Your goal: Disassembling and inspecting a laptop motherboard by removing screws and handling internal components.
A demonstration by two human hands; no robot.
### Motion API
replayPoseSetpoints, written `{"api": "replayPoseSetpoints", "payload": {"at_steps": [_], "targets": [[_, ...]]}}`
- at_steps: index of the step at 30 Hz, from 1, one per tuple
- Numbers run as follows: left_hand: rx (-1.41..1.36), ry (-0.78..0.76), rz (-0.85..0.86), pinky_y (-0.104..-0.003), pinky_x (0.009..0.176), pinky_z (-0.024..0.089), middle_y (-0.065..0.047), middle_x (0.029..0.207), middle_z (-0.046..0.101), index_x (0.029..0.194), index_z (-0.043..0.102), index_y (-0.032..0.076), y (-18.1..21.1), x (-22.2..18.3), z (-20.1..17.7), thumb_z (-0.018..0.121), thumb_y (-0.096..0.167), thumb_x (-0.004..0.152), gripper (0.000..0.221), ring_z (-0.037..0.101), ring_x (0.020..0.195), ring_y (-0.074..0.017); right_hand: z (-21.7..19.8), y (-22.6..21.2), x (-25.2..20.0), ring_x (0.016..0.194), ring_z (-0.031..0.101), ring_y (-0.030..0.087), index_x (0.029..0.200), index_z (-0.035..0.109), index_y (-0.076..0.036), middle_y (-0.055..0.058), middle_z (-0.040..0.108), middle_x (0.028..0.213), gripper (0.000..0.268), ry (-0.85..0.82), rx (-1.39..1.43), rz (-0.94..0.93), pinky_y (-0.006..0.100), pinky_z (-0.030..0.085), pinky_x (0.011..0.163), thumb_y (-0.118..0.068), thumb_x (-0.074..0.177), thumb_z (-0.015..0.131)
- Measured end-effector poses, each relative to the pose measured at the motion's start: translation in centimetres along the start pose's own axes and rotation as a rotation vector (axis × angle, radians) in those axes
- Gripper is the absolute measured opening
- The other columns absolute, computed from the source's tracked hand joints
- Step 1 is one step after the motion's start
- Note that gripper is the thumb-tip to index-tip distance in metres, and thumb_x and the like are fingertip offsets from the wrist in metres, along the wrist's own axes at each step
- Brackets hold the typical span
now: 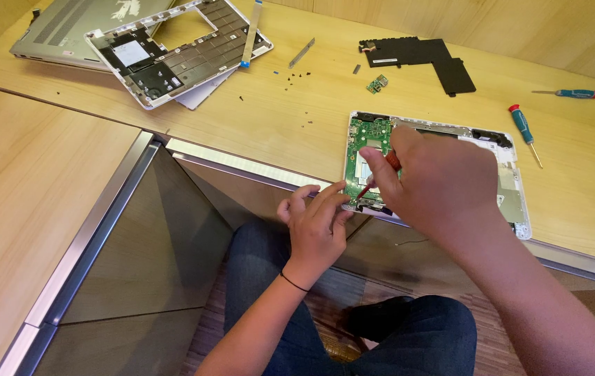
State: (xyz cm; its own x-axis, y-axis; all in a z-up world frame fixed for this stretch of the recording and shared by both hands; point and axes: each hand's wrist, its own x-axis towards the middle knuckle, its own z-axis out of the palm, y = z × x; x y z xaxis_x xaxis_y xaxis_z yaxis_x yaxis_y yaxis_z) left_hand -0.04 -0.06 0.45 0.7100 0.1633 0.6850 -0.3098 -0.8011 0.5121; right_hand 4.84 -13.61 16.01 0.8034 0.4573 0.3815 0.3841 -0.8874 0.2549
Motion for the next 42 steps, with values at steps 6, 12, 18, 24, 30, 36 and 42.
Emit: {"api": "replayPoseSetpoints", "payload": {"at_steps": [6, 12, 18, 24, 30, 36, 42], "targets": [[0.034, -0.087, -0.027, -0.046, 0.085, 0.023, 0.011, 0.12, 0.066, 0.106, 0.06, 0.022, 0.1, 2.0, 0.5, 0.065, 0.022, 0.084, 0.022, 0.048, 0.116, -0.0266, -3.4, -0.1, 4.9, 0.087, 0.065, 0.034, 0.117, 0.049, -0.02, 0.007, 0.063, 0.096, 0.031, -0.501, 0.047, -0.082, 0.048, 0.05, 0.055, -0.044, 0.097, 0.042], [-0.295, -0.238, -0.128, -0.041, 0.094, 0.028, 0.008, 0.111, 0.063, 0.119, 0.058, 0.023, 0.6, 4.1, -1.3, 0.071, 0.031, 0.08, 0.042, 0.05, 0.109, -0.02, -5.6, -0.8, 6.8, 0.085, 0.065, 0.029, 0.098, 0.062, -0.02, 0.003, 0.07, 0.092, 0.025, -0.759, -0.064, -0.104, 0.04, 0.047, 0.059, -0.034, 0.091, 0.042], [-0.562, -0.137, -0.125, -0.031, 0.069, 0.04, 0.004, 0.078, 0.059, 0.08, 0.057, 0.014, 1.5, 9.0, -0.6, 0.064, 0.004, 0.065, 0.019, 0.052, 0.08, -0.0186, -6.7, -2.5, 7.4, 0.082, 0.068, 0.026, 0.083, 0.068, -0.017, 0.001, 0.071, 0.087, 0.062, -0.818, -0.164, -0.122, 0.035, 0.047, 0.062, -0.071, 0.093, 0.038], [-0.727, -0.238, -0.358, -0.031, 0.078, 0.045, -0.003, 0.088, 0.062, 0.088, 0.065, 0.015, 1.2, 9.8, 0.0, 0.07, 0.018, 0.08, 0.01, 0.061, 0.087, -0.0163, -3.4, 1.0, 7.3, 0.069, 0.058, 0.027, 0.092, 0.06, -0.016, 0.004, 0.048, 0.101, 0.024, -0.501, 0.245, -0.475, 0.043, 0.043, 0.054, 0.001, 0.075, 0.06], [-0.679, -0.257, -0.235, -0.029, 0.082, 0.038, 0.006, 0.083, 0.054, 0.087, 0.063, 0.017, 1.4, 9.7, -0.6, 0.072, 0.029, 0.08, 0.017, 0.048, 0.092, -0.0161, -3.9, 0.8, 6.9, 0.061, 0.062, 0.028, 0.091, 0.061, -0.02, -0.002, 0.058, 0.086, 0.017, -0.476, -0.058, -0.278, 0.04, 0.041, 0.047, -0.033, 0.093, 0.05], [-0.544, -0.254, -0.127, -0.037, 0.091, 0.033, 0.012, 0.1, 0.064, 0.088, 0.06, 0.022, 0.8, 9.5, -0.4, 0.072, 0.016, 0.079, 0.016, 0.051, 0.102, -0.0179, -1.3, 0.5, 5.9, 0.048, 0.059, 0.021, 0.08, 0.059, -0.023, -0.01, 0.057, 0.065, 0.007, -0.294, -0.154, -0.271, 0.031, 0.031, 0.04, -0.028, 0.085, 0.058], [-0.755, -0.322, -0.246, -0.038, 0.096, 0.048, -0.003, 0.11, 0.063, 0.118, 0.053, 0.016, 0.5, 10.4, -1.6, 0.065, 0.012, 0.083, 0.037, 0.064, 0.101, -0.0161, -3.3, 1.2, 5.8, 0.084, 0.061, 0.024, 0.099, 0.058, -0.024, -0.005, 0.058, 0.088, 0.032, -0.345, 0.063, -0.298, 0.042, 0.044, 0.043, -0.006, 0.072, 0.059]]}}
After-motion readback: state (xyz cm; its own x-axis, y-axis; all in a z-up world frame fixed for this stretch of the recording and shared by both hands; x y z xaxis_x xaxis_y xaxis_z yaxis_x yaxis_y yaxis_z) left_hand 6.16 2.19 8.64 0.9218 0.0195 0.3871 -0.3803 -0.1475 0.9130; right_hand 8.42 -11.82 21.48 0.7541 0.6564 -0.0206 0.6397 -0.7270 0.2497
